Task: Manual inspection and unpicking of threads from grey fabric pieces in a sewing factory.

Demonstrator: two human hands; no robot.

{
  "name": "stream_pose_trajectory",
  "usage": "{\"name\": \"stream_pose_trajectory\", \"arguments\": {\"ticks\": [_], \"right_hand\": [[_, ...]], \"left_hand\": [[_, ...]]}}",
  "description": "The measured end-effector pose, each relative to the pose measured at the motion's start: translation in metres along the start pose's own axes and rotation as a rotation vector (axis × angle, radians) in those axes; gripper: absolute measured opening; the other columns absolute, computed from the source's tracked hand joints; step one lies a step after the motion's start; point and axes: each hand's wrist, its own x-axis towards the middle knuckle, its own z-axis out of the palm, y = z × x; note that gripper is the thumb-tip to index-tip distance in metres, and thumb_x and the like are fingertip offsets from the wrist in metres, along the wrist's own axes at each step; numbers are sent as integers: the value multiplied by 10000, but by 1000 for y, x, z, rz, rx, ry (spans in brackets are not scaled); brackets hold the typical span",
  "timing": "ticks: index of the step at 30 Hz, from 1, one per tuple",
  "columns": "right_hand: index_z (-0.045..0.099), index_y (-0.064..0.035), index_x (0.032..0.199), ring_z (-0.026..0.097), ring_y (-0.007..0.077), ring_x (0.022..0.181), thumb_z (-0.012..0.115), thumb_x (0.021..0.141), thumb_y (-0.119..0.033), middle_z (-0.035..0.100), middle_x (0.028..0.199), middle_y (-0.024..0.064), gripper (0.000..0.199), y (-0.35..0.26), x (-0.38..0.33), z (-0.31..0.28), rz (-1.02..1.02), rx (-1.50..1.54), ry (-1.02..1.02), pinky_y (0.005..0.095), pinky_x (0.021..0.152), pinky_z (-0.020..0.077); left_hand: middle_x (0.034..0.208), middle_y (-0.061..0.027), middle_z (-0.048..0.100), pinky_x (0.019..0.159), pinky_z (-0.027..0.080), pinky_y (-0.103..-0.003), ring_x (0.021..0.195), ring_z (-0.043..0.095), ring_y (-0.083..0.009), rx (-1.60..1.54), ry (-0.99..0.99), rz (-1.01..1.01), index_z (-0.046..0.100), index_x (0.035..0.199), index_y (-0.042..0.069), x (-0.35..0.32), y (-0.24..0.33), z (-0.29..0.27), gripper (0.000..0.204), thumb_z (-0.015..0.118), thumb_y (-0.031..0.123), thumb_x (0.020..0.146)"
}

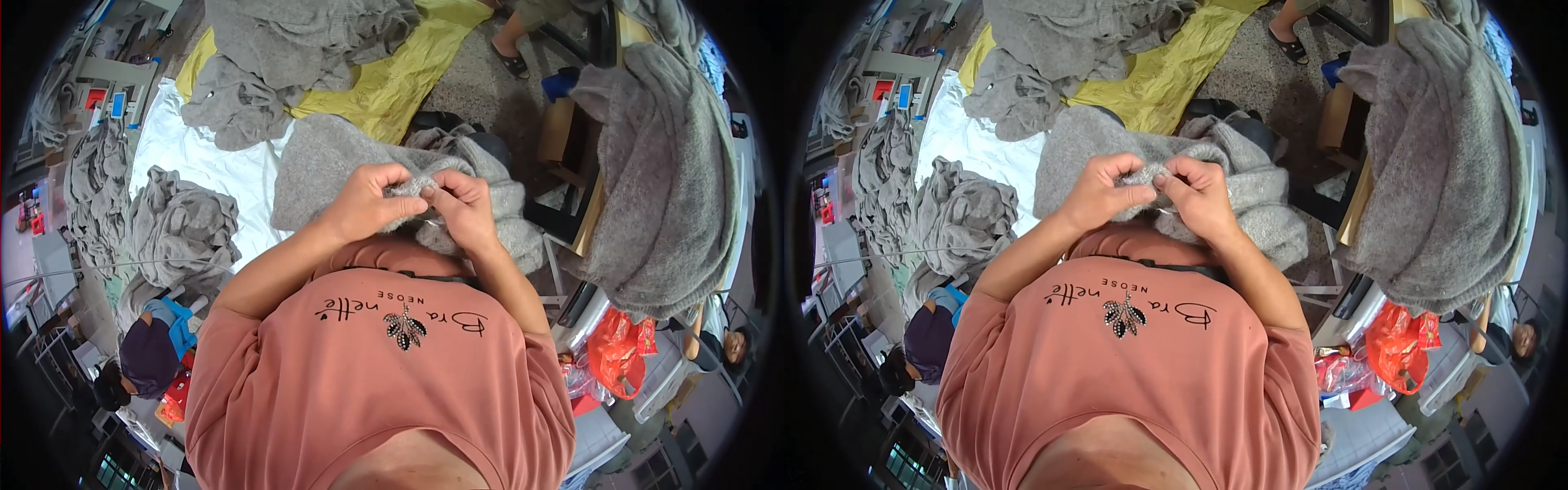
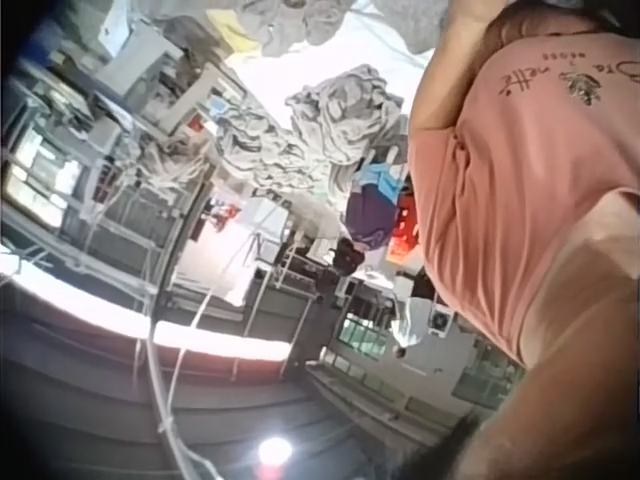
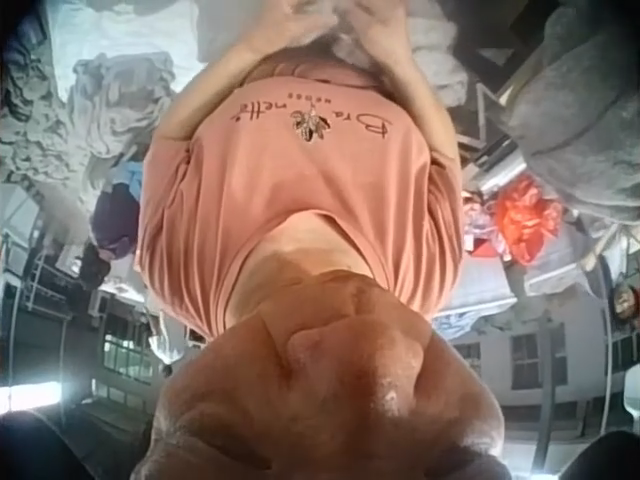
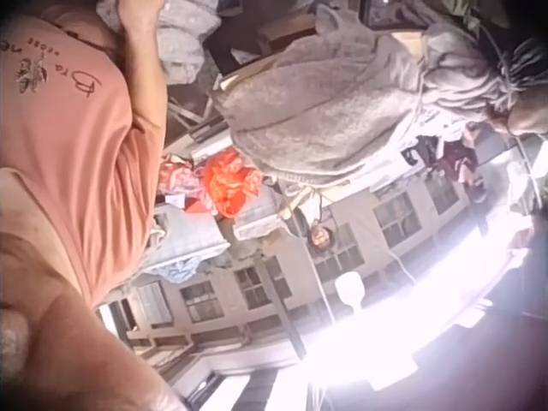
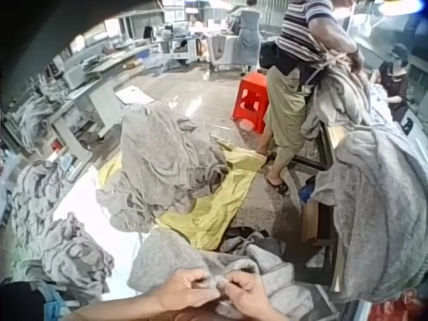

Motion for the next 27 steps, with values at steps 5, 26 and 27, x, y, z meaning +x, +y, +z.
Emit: {"name": "stream_pose_trajectory", "arguments": {"ticks": [5,26,27], "right_hand": [[579,-7,752,417,21,547,549,762,-3,524,633,-30,32,0,0,-1,-25,105,-33,169,483,326],[519,-6,781,545,339,648,590,636,-58,541,647,169,169,19,-44,-72,-24,-1197,-292,381,574,423],[535,-14,816,554,328,646,581,658,-72,554,680,166,174,7,-45,-65,-53,-1008,-202,368,557,426]], "left_hand": [[639,36,525,501,356,-196,589,424,-23,-166,29,-93,572,715,-3,3,-6,1,26,573,22,717],[806,-71,612,668,454,-229,699,571,-108,-631,173,-185,571,902,-44,4,0,-12,187,560,-4,719],[808,-67,612,670,454,-229,703,570,-103,-637,179,-183,574,899,-39,5,1,-11,180,564,-6,722]]}}
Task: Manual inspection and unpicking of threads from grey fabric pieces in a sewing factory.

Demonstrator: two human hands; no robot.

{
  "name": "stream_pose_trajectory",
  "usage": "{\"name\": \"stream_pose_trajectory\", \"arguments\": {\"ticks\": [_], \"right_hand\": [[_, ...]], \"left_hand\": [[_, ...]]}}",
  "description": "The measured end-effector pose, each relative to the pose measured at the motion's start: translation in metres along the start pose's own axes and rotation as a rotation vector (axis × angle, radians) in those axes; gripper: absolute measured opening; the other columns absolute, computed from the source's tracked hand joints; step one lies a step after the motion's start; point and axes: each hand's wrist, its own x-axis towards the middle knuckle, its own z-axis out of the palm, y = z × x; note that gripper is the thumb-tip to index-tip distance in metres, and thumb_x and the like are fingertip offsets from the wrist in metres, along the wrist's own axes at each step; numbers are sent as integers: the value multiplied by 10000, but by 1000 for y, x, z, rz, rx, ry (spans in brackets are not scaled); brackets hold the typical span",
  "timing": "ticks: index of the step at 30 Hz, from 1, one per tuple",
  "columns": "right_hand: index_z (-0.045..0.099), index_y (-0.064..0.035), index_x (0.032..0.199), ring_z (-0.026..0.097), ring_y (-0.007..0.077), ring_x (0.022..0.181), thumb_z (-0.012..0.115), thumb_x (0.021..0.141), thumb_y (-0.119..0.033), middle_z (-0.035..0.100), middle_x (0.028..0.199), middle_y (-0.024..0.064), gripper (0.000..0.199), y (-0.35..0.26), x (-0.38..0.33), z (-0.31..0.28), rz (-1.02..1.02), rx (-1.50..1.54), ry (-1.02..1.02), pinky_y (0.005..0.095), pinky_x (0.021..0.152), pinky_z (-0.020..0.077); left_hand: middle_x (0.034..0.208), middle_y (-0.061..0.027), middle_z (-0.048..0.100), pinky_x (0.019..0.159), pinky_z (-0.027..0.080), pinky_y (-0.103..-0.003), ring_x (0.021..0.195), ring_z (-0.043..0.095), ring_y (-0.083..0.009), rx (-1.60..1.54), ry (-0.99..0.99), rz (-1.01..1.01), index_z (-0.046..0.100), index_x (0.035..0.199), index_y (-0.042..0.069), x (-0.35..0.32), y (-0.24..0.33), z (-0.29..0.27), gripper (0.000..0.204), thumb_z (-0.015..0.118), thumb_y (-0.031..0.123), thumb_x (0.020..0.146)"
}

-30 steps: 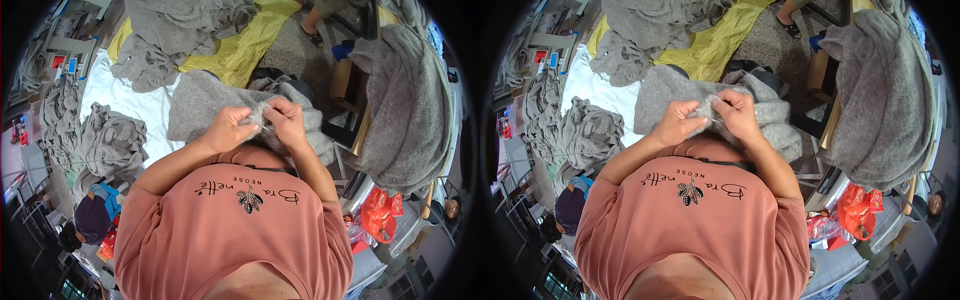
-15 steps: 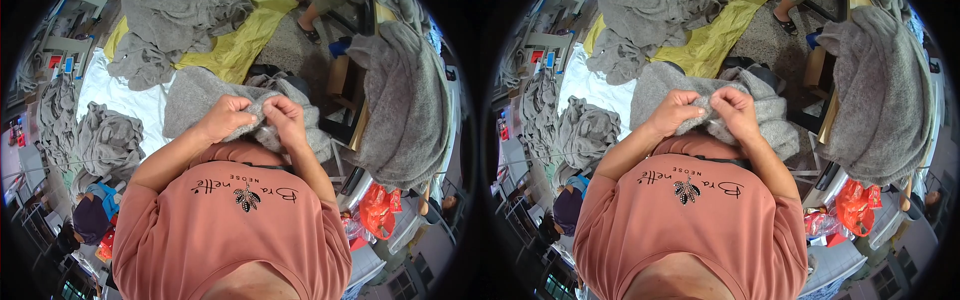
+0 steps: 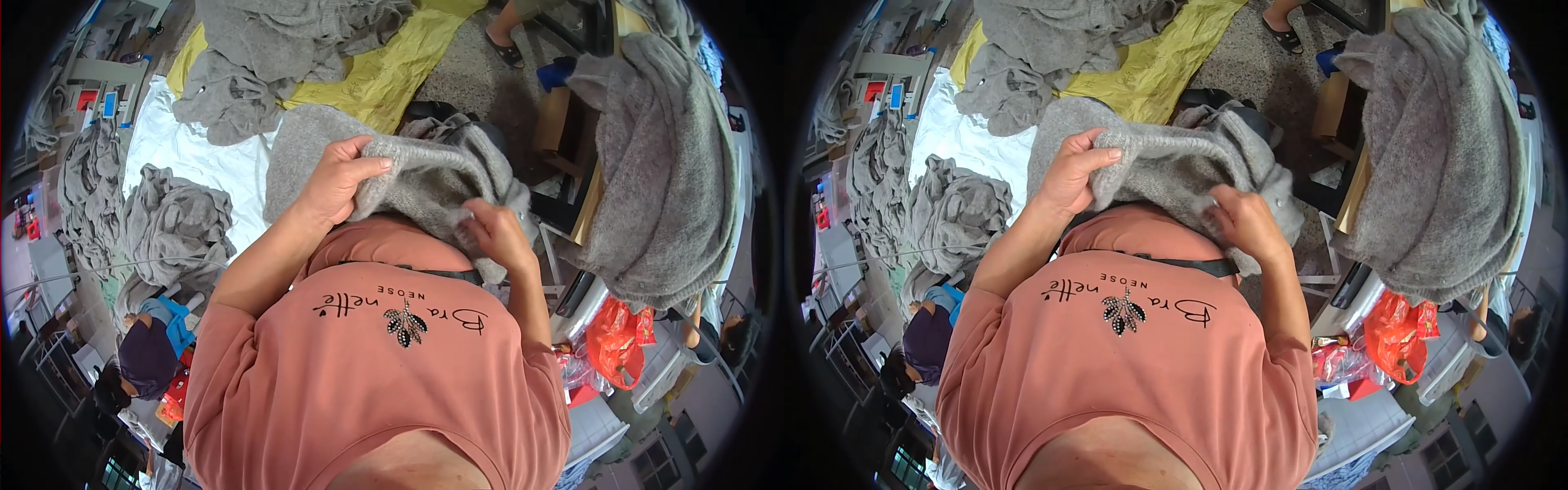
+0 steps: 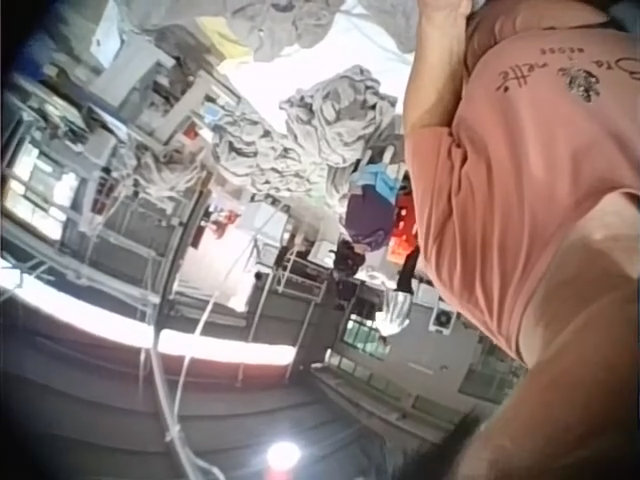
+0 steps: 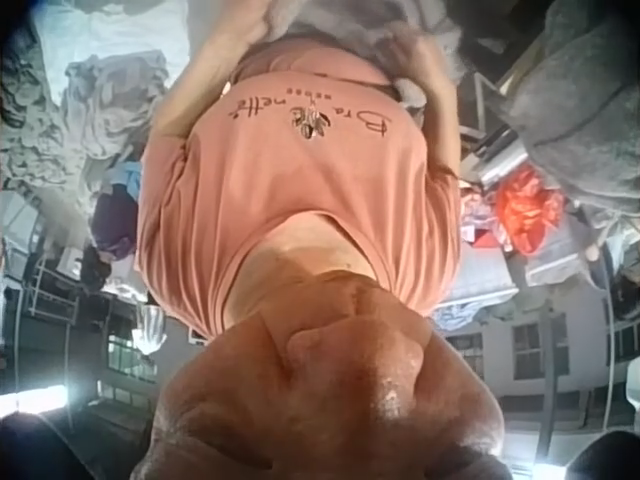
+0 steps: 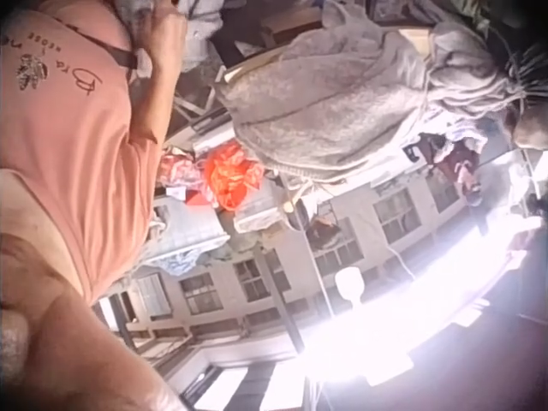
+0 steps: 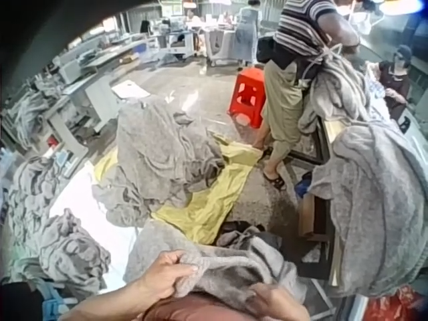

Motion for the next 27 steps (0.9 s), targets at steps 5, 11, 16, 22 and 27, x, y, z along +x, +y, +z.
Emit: {"name": "stream_pose_trajectory", "arguments": {"ticks": [5,11,16,22,27], "right_hand": [[549,29,878,583,269,626,565,644,-20,586,762,141,240,-61,8,-25,-709,221,273,321,511,441],[529,38,871,508,198,515,552,532,20,554,722,103,340,-68,42,-7,-843,-231,690,276,430,390],[538,31,848,507,184,517,556,540,28,551,717,98,308,-69,48,7,-843,-205,649,265,415,376],[565,21,801,529,221,551,537,546,75,552,756,104,262,-72,54,4,-722,48,524,280,464,422],[566,8,799,556,241,646,520,552,118,553,821,120,274,-71,57,3,-553,216,394,264,560,448]], "left_hand": [[803,-48,614,665,453,-215,708,564,-86,42,-80,45,590,873,-22,5,-4,6,142,578,3,734],[817,-19,612,638,426,-190,696,542,-65,32,-212,0,598,928,-2,-10,-12,4,177,554,11,757],[704,33,553,548,350,-167,617,442,-17,-90,-50,26,599,783,6,-16,-16,9,43,564,31,774],[650,45,523,490,328,-163,574,416,-13,60,-32,149,594,742,8,-14,-20,2,31,576,11,767],[623,48,514,456,312,-165,550,393,-4,322,62,346,593,765,-22,-17,-21,5,24,569,-17,761]]}}
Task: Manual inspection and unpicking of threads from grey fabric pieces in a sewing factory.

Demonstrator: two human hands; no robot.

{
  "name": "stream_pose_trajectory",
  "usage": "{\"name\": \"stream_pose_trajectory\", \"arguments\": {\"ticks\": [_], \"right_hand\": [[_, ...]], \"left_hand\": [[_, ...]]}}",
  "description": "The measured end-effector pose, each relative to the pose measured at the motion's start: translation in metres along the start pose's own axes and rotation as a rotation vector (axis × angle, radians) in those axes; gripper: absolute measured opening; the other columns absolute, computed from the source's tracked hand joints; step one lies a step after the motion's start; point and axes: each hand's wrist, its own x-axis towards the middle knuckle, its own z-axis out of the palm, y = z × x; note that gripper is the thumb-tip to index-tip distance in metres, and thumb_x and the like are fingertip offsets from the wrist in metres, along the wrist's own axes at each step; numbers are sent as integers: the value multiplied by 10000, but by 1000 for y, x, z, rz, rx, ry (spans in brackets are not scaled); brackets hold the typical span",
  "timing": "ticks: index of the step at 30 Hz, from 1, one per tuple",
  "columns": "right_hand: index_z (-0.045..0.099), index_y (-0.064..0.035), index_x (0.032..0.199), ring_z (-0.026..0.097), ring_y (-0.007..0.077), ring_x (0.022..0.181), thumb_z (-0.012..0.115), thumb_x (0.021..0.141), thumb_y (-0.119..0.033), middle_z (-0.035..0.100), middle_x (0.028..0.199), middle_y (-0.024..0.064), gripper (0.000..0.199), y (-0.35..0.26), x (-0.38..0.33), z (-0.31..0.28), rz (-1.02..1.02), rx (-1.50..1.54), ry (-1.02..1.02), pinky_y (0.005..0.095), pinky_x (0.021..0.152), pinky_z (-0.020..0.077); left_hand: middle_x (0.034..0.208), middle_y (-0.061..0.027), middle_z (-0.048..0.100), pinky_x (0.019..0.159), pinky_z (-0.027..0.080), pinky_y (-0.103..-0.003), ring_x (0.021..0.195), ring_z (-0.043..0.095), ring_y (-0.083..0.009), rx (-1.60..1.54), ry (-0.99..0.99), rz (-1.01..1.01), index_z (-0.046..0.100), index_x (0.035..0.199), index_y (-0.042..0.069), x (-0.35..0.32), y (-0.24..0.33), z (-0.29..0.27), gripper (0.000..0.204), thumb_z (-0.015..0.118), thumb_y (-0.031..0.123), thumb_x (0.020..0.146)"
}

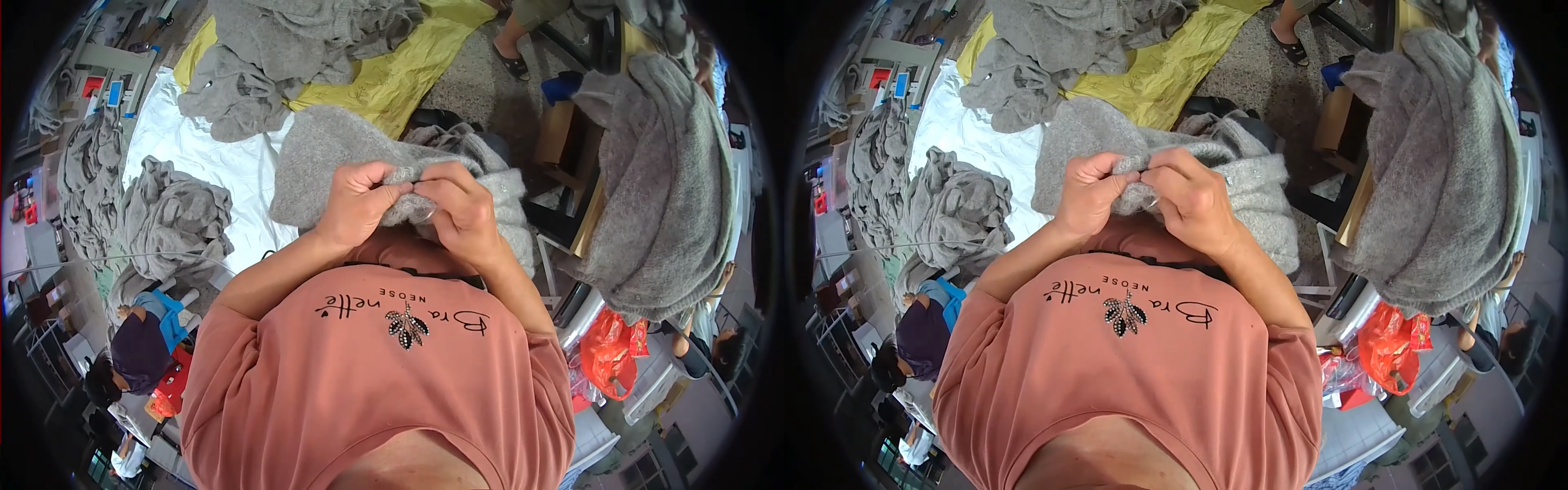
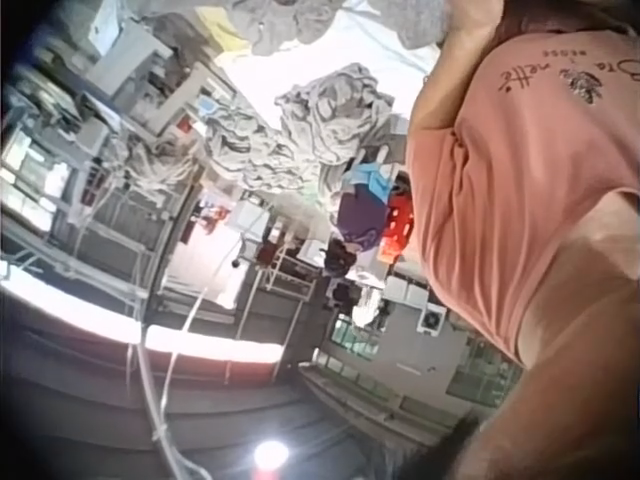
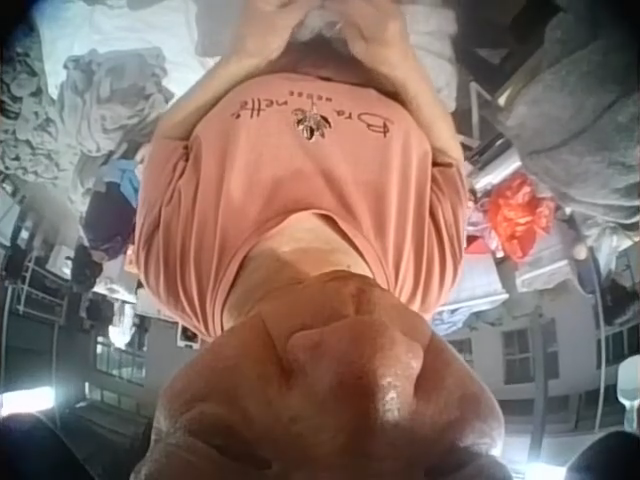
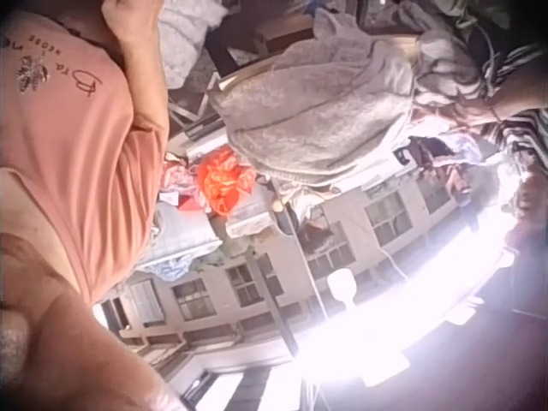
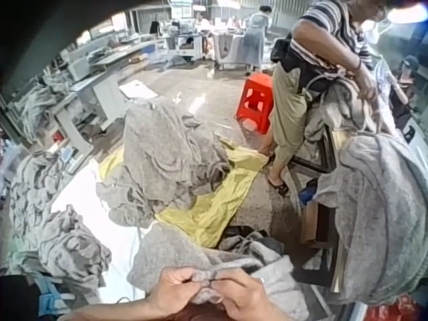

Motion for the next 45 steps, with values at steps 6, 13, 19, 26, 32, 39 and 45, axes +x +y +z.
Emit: {"name": "stream_pose_trajectory", "arguments": {"ticks": [6,13,19,26,32,39,45], "right_hand": [[546,4,813,548,189,701,539,620,103,557,843,106,217,5,9,3,118,283,-67,250,638,422],[534,25,819,516,179,622,534,672,44,546,720,114,149,8,9,7,355,260,-257,274,583,413],[546,11,809,525,296,570,527,632,34,521,653,147,179,10,-2,22,246,-31,-41,315,529,426],[552,13,809,527,243,507,508,624,30,532,632,125,190,9,0,29,118,-191,179,303,455,415],[559,5,825,503,114,512,489,701,1,544,586,90,142,31,-9,3,594,114,363,244,476,399],[548,-16,928,534,298,804,601,651,-56,558,912,133,285,34,-2,11,126,-158,-37,358,671,433],[536,3,795,523,261,657,587,685,-28,541,717,105,125,29,7,30,146,187,-248,321,592,420]], "left_hand": [[628,28,532,486,364,-191,579,428,-15,294,48,125,580,784,-24,-4,6,-4,46,550,-36,751],[679,-20,569,525,398,-201,587,498,-60,502,19,312,578,796,-3,-4,2,-12,111,530,-67,719],[650,-119,549,502,430,-294,566,547,-254,671,70,492,565,768,13,-2,2,-7,151,559,-69,643],[576,-102,473,493,409,-268,562,518,-154,510,132,388,541,721,1,2,-3,0,78,583,-21,660],[568,-4,503,497,373,-228,564,431,-35,630,-127,97,559,712,-1,4,-18,-22,54,593,40,718],[555,18,515,478,356,-207,540,418,-26,375,-120,-153,595,729,-14,7,-9,-31,59,598,41,710],[543,17,505,449,338,-220,530,407,-29,548,-95,-95,578,662,-11,2,-11,-23,59,605,39,676]]}}
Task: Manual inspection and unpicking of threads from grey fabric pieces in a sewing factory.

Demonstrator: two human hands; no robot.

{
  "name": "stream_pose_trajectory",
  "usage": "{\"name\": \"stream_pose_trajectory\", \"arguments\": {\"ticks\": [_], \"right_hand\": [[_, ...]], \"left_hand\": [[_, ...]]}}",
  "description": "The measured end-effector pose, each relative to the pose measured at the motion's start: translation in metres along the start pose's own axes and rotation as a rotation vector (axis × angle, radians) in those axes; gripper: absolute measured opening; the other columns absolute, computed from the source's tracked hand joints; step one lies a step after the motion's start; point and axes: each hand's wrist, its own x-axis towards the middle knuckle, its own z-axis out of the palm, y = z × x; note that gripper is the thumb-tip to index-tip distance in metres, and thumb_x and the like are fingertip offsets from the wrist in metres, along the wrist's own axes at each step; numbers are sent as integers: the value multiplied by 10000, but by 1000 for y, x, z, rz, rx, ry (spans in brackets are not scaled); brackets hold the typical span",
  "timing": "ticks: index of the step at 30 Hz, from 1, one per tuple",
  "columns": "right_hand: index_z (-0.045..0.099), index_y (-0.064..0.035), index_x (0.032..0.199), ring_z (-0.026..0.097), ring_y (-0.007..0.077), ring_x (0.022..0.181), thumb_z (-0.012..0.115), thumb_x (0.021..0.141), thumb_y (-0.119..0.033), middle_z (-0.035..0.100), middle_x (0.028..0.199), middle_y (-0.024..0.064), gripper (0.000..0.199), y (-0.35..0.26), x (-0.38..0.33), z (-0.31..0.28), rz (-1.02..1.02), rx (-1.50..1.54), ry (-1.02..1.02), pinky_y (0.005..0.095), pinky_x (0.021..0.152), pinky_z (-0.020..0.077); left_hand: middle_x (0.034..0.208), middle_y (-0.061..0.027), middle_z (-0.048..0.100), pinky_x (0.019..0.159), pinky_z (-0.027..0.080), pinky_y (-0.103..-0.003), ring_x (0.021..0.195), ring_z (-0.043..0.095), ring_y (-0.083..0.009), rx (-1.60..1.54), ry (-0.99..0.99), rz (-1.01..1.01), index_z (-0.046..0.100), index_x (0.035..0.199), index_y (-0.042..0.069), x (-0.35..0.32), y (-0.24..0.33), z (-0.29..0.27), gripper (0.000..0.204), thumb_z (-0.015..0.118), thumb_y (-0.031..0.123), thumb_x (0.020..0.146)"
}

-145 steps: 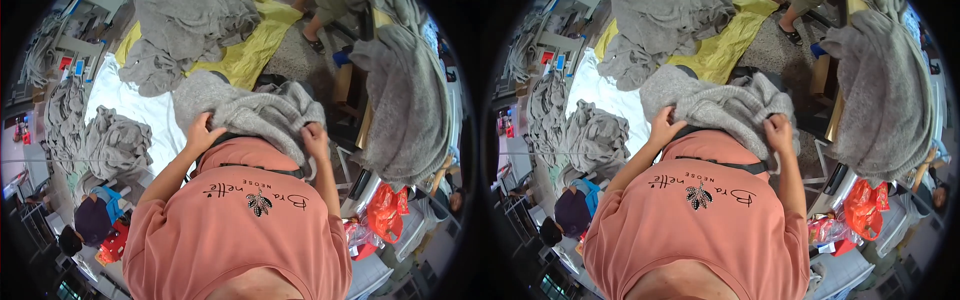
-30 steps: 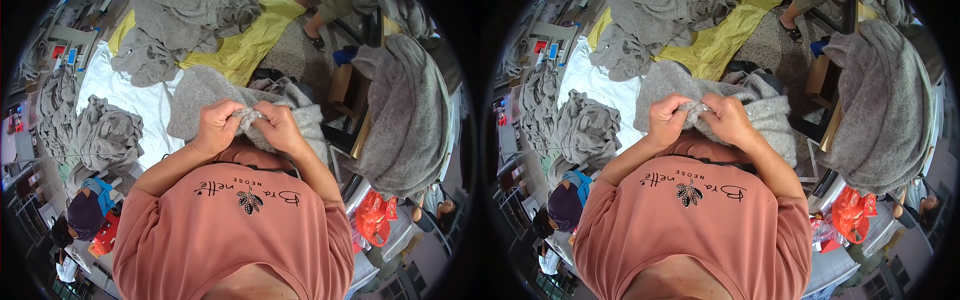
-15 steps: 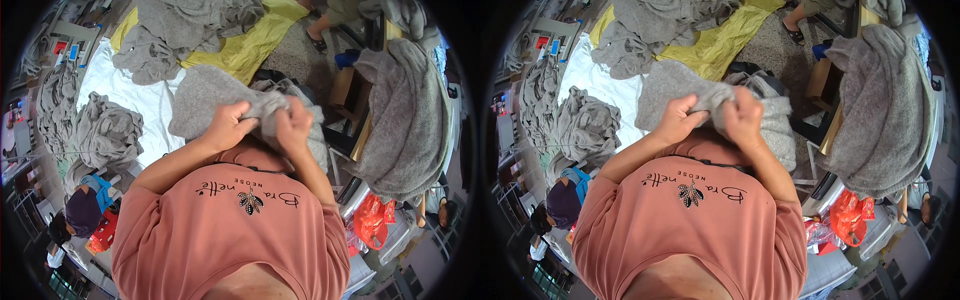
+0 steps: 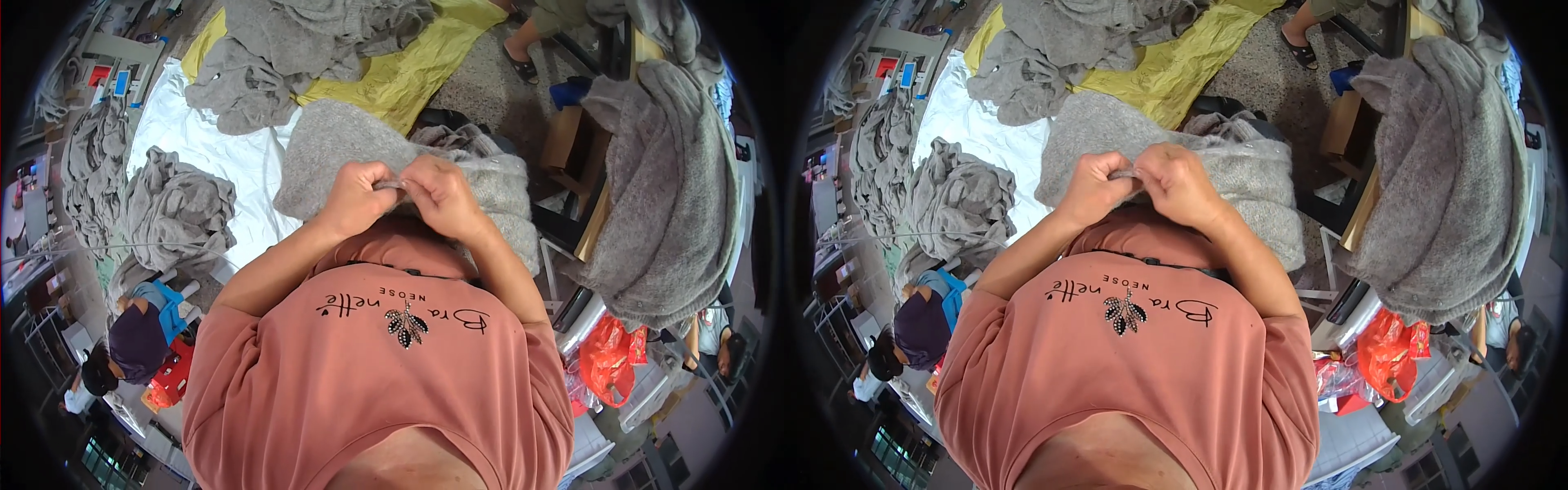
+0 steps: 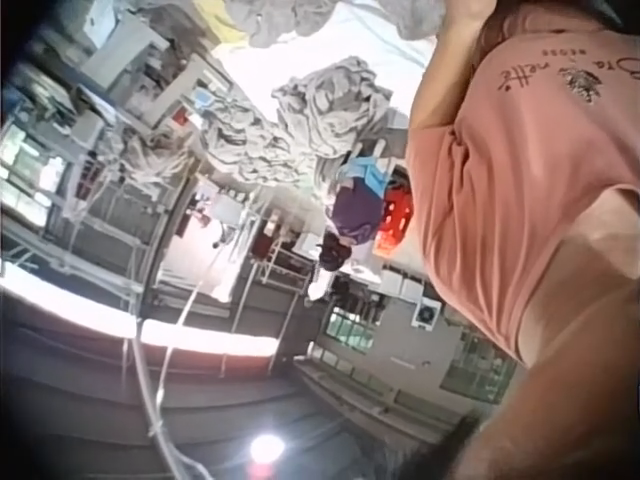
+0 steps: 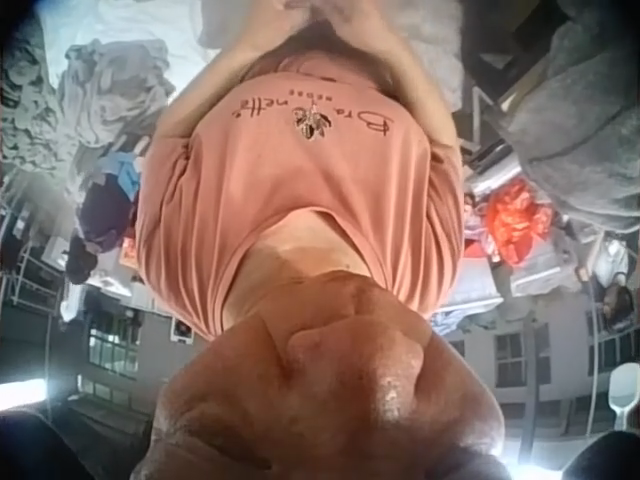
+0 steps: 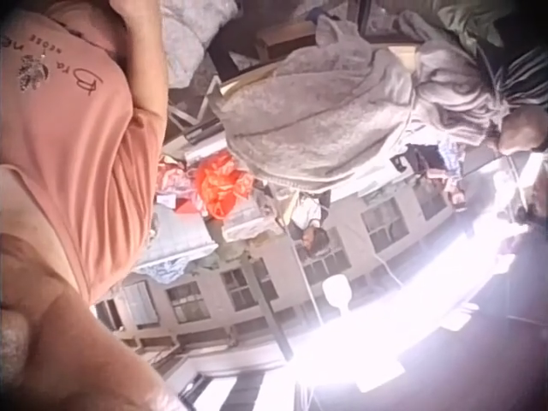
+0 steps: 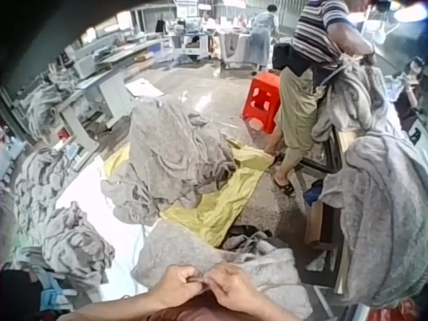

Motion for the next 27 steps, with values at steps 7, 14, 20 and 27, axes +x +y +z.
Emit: {"name": "stream_pose_trajectory", "arguments": {"ticks": [7,14,20,27], "right_hand": [[509,21,760,490,170,605,557,749,-48,507,654,85,84,5,2,-2,242,199,176,282,571,404],[523,10,743,498,260,560,586,724,-63,511,639,116,98,-2,-7,7,117,241,117,317,528,401],[545,8,788,525,252,591,603,722,-77,531,672,112,121,6,-3,13,107,172,169,297,546,416],[550,34,866,549,240,706,623,696,-59,555,773,137,207,42,-34,-41,322,208,110,291,637,436]], "left_hand": [[571,50,478,449,300,-193,535,373,-18,-221,81,-14,513,608,14,-2,2,0,116,610,-2,670],[577,41,491,464,309,-189,545,392,-21,-83,-28,42,526,633,21,6,3,-5,105,627,18,660],[604,18,519,490,355,-204,549,446,-49,-697,36,-223,560,638,-3,1,-9,-2,74,623,6,677],[722,-32,601,588,418,-200,615,525,-72,-851,113,-55,604,764,-8,8,-3,-36,29,588,10,746]]}}
